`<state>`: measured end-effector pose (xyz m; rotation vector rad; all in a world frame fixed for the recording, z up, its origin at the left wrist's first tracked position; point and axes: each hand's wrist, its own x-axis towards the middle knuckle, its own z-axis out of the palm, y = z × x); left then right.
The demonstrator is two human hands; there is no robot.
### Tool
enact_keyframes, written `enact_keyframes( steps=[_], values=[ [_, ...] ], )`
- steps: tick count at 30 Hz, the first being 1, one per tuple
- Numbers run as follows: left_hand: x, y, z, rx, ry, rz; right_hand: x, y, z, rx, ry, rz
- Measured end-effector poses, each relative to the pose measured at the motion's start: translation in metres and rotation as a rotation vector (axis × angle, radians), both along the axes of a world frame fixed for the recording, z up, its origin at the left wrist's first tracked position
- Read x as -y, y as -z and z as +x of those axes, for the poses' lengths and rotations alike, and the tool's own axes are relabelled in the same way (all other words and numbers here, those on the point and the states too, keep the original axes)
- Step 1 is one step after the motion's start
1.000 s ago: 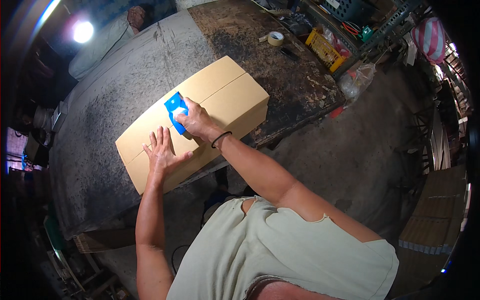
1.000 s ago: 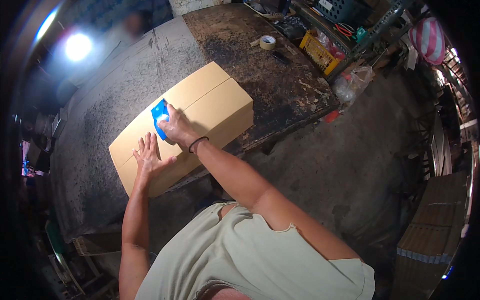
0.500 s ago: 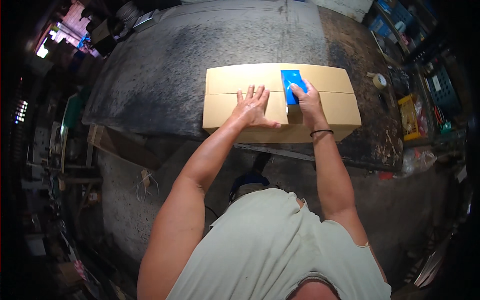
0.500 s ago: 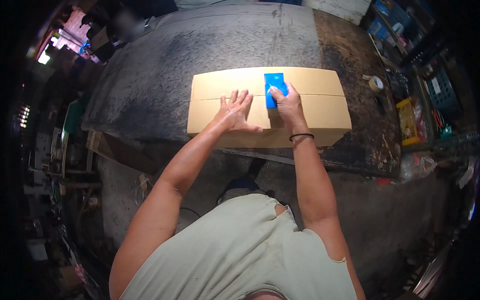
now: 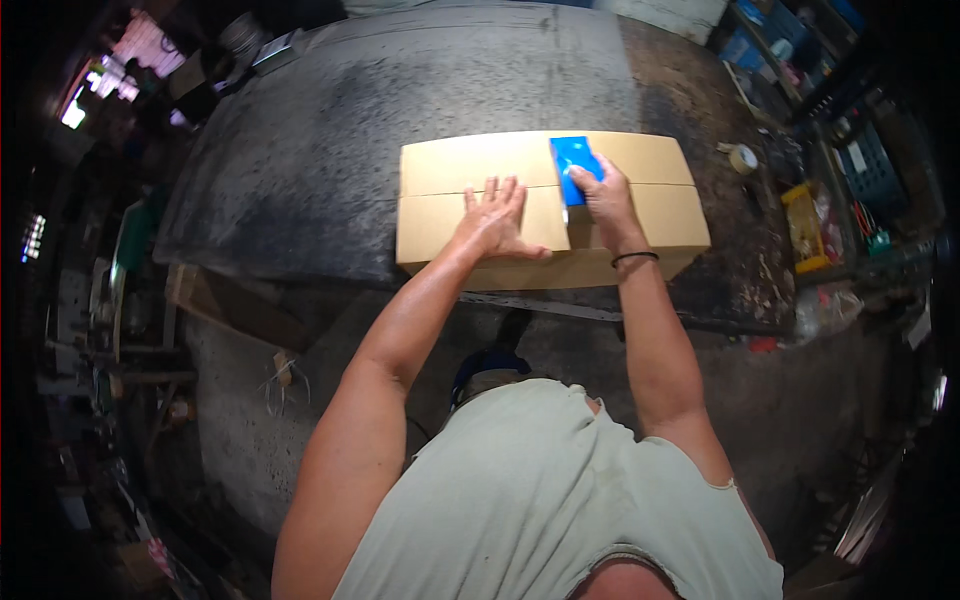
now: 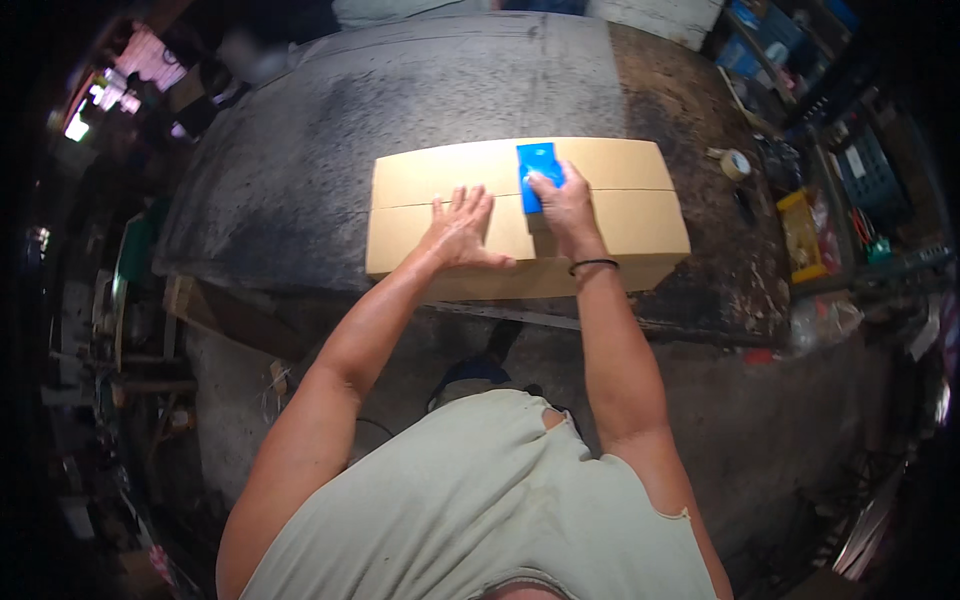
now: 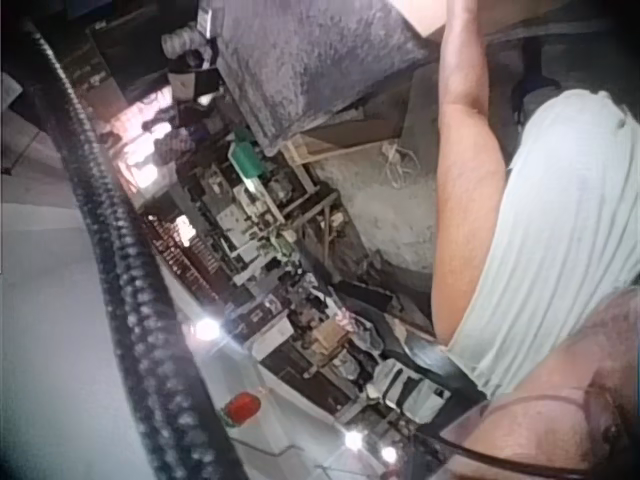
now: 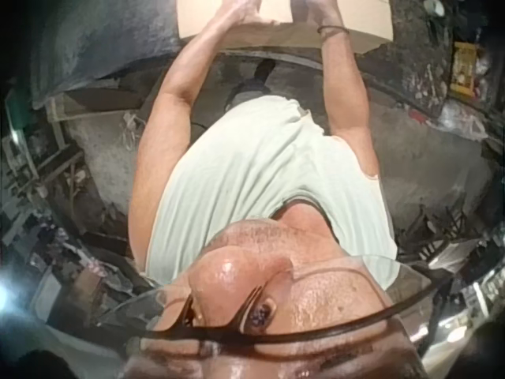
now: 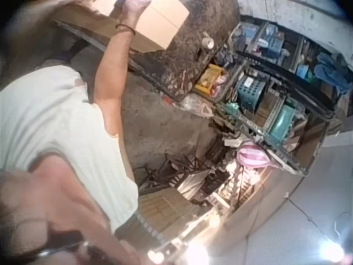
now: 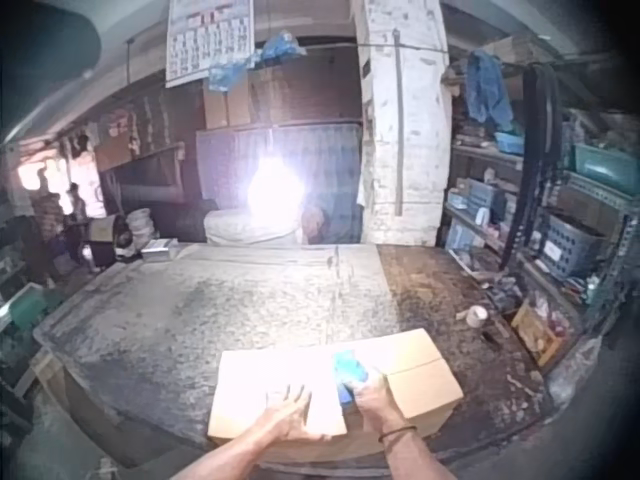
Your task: Assembling a flat cardboard sheet into a box and securing it with packing tape.
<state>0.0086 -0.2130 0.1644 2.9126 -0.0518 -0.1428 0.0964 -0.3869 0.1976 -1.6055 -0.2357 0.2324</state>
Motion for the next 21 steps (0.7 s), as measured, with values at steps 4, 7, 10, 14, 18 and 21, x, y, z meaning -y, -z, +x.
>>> enact_keyframes(
  steps=[4, 7, 10, 14, 18, 21],
  values=[
    [-0.003, 0.004, -0.002, 0.016, -0.01, -0.01, -0.011, 0.014, -0.01, -0.045, 0.049, 0.081],
    [-0.012, 0.003, -0.008, -0.016, -0.053, 0.04, -0.013, 0.011, -0.028, 0.057, 0.058, -0.183],
    [-0.006, -0.003, -0.004, -0.024, -0.028, -0.002, 0.008, -0.003, -0.052, 0.09, 0.078, -0.245],
    [0.003, -0.005, 0.0, -0.036, -0.037, 0.037, 0.029, 0.004, -0.081, 0.124, 0.084, -0.175],
    [-0.002, 0.003, 0.0, -0.026, -0.053, 0.059, 0.054, -0.006, -0.12, 0.073, 0.04, -0.2],
    [0.003, -0.003, -0.002, -0.013, -0.074, 0.043, 0.072, 0.001, -0.146, 0.065, 0.068, -0.163]
  ],
)
